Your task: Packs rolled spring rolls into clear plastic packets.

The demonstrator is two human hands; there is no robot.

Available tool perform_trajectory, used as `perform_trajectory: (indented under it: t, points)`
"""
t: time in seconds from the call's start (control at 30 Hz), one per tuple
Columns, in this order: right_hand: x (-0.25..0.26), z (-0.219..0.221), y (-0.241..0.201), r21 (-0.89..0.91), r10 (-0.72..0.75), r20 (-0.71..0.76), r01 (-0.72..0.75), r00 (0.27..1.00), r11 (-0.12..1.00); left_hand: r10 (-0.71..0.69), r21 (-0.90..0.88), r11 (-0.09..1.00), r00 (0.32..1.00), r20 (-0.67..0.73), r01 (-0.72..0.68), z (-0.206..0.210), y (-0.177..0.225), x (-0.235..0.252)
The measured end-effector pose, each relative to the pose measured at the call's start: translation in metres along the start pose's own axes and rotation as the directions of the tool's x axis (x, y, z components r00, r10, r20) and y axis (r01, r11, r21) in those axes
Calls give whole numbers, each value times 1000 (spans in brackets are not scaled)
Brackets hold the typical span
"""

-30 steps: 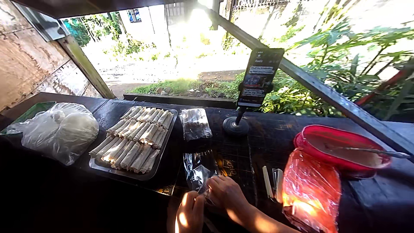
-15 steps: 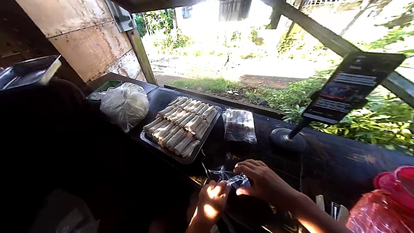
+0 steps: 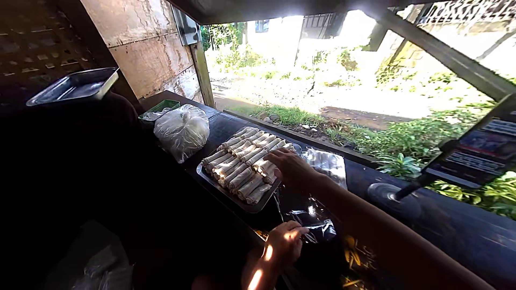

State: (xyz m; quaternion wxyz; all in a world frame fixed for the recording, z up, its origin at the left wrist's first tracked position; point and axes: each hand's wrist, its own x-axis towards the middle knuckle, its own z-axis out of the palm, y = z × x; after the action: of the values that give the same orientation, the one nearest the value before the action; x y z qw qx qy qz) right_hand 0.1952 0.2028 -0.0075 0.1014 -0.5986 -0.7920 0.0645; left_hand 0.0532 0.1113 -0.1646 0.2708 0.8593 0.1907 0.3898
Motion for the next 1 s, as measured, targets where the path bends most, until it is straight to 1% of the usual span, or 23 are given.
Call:
perform_trajectory:
  t: [0.1,0.17,0.23,0.33,0.43,0.57,0.83,0.9,1.0]
  points:
    - [23,-1,13,-35,53,111,-49,992,998,20,-8,1000,1000,-14,-20,0,-2,1]
    - [29,1,14,-74,44,177,-31,983,997,28,-2,1000,999,-21,-28,2,-3,0]
    - [33,6,15,-110,23,206,0,978,994,29,-2,1000,999,-18,-29,3,-4,-1]
    - [38,8,14,-158,16,216,19,976,987,27,-5,1000,1000,-11,-27,3,-4,-1]
    - [42,6,10,-217,31,258,26,966,976,29,-11,1000,999,-13,-29,3,-3,-2]
    - [44,6,12,-226,4,249,54,969,973,35,-12,999,999,-14,-35,4,-5,-2]
    - [44,9,15,-200,-4,235,52,972,978,40,-13,999,999,-11,-40,4,-4,-3]
    - [44,9,14,-195,10,240,38,971,980,44,-11,999,999,-16,-44,4,-5,-3]
    - [43,4,4,-234,53,264,11,963,972,43,-16,999,999,-14,-43,4,-4,-3]
